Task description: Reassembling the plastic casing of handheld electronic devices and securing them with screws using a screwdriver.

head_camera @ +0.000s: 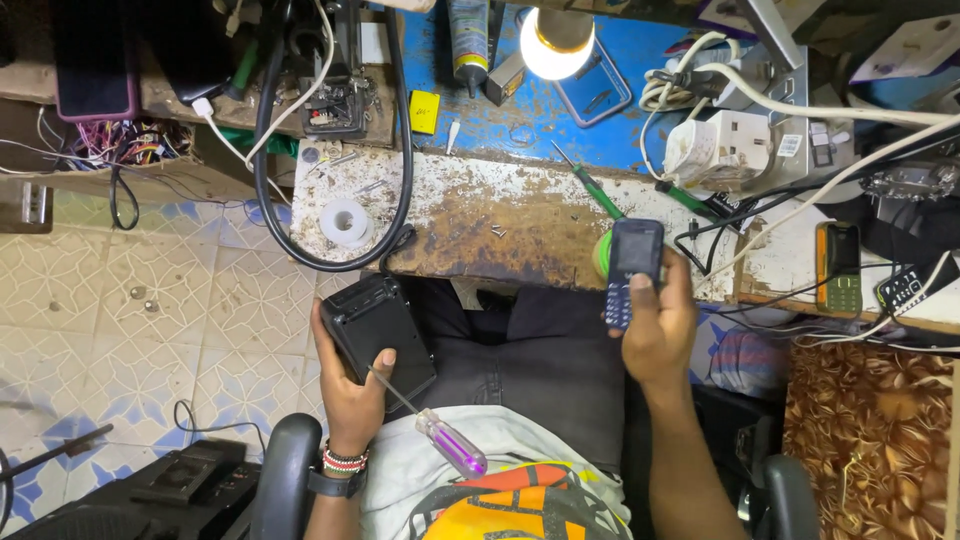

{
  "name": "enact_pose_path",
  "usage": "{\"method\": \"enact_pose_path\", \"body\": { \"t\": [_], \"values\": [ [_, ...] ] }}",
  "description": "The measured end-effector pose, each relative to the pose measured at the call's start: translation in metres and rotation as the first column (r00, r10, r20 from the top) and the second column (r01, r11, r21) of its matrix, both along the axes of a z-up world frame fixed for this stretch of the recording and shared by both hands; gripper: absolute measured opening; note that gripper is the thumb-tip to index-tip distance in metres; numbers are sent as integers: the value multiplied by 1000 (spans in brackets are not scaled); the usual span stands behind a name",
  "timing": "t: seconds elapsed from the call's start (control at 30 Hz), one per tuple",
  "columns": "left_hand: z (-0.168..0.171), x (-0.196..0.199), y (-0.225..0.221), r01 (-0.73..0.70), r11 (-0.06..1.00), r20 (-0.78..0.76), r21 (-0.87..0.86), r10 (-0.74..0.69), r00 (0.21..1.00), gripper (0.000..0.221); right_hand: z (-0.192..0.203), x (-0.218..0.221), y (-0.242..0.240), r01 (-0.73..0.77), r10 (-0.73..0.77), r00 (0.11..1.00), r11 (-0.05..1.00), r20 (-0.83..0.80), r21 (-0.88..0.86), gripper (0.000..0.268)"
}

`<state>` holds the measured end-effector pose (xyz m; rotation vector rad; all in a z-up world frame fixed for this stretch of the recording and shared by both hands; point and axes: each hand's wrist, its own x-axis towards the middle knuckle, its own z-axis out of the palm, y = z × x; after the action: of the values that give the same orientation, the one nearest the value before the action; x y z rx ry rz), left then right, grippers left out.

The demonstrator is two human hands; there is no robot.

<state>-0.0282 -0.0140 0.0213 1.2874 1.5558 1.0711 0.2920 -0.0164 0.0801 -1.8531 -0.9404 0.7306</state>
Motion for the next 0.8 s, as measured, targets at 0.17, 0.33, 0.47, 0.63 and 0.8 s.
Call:
{"method": "enact_pose_path", "body": {
  "t": [0.17,0.33,0.47,0.63,0.8],
  "values": [
    [-4,-4,1,4,1000,10,19,-4,1000,106,-9,37,10,-93,99,838,995,536,-37,36],
    [0,-5,-1,-42,999,37,21,41,998,106,-17,39,18,-130,125,731,991,671,-42,27],
    [8,1,-4,-22,999,4,31,22,1000,106,-2,33,6,-196,150,609,980,779,-36,45],
    [23,9,-4,13,998,-73,63,-8,997,105,61,-7,-44,-599,510,690,801,513,9,69],
    [34,14,-5,64,993,-188,97,-45,981,102,61,-21,-64,-923,869,385,367,312,119,46]
  ]
}}
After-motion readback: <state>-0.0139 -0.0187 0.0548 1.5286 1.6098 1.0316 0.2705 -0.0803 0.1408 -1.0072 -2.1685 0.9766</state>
